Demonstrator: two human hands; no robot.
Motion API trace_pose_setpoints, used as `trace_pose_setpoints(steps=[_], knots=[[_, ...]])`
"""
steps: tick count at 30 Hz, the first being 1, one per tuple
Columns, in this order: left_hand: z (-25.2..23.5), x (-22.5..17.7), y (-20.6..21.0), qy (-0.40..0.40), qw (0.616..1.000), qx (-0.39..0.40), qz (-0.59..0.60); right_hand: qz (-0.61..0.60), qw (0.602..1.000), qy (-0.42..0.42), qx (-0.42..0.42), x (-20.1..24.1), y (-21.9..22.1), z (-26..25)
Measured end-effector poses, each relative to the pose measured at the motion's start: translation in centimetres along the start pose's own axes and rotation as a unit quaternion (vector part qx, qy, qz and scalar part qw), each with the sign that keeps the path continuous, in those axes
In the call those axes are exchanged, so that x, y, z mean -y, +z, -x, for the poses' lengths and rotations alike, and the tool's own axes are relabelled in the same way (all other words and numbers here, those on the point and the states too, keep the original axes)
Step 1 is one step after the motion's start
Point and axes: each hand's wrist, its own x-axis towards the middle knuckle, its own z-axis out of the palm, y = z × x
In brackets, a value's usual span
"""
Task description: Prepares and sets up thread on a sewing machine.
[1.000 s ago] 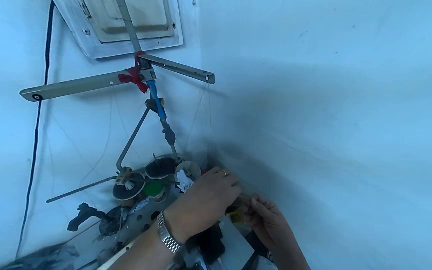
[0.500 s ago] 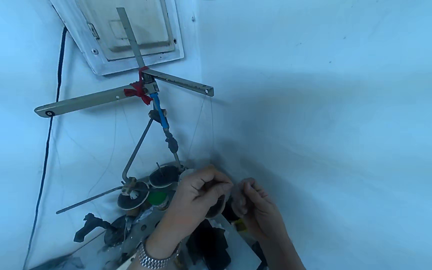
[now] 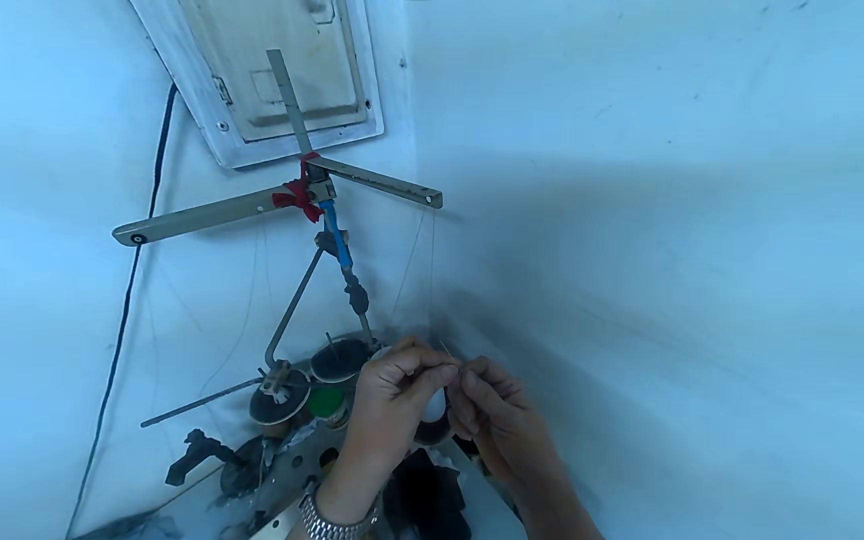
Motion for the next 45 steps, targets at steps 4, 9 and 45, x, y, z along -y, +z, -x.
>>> trace_pose_setpoints(steps=[4, 9, 45], knots=[[-0.1, 0.4, 0.0, -0.001, 1.0, -0.005, 0.029, 0.014, 1.0, 0.008, -0.002, 0.1, 0.0, -0.2], [-0.3, 0.5, 0.2, 0.008, 0.998, -0.008, 0.057, 0.021, 0.999, 0.026, -0.009, 0.0, 0.3, -0.7], [-2.3, 0.2, 0.0, 0.036, 0.993, -0.08, -0.083, 0.584, 0.723, -0.367, -0.048, 0.0, -0.3, -2.1]])
